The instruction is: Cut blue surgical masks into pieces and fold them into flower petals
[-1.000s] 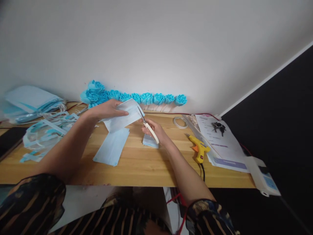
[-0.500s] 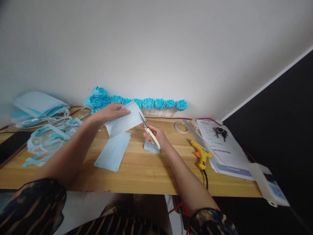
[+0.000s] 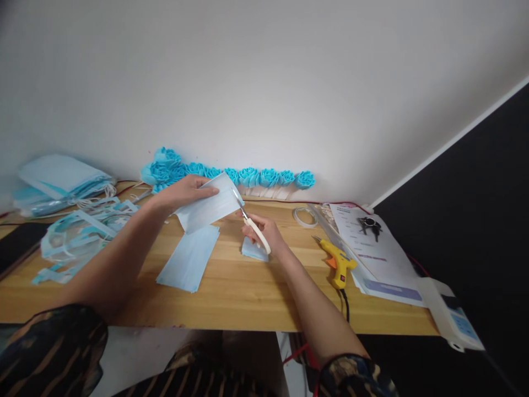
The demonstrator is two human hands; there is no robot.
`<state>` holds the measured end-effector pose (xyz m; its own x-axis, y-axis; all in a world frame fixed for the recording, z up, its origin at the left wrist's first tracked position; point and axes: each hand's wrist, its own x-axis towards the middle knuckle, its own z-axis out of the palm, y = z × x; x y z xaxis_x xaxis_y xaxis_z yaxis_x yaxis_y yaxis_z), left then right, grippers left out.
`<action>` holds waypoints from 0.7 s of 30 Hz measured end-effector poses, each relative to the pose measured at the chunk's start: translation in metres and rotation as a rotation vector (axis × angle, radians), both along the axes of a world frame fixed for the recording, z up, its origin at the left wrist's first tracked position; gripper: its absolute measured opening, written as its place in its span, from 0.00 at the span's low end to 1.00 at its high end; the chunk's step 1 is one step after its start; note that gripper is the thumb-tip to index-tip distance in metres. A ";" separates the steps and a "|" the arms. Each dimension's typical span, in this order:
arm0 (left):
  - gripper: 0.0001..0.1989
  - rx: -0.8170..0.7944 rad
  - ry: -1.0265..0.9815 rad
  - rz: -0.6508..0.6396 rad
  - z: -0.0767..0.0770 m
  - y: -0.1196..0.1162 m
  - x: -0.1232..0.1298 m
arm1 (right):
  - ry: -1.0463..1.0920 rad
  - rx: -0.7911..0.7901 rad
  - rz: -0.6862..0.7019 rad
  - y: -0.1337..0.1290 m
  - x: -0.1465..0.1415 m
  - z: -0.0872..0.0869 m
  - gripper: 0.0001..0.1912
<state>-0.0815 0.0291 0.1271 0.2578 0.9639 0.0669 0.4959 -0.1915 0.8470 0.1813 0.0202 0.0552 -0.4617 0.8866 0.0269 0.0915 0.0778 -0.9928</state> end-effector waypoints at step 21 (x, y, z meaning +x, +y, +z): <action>0.22 -0.099 -0.063 0.041 -0.003 -0.003 0.010 | -0.064 0.040 0.016 0.004 0.000 -0.004 0.32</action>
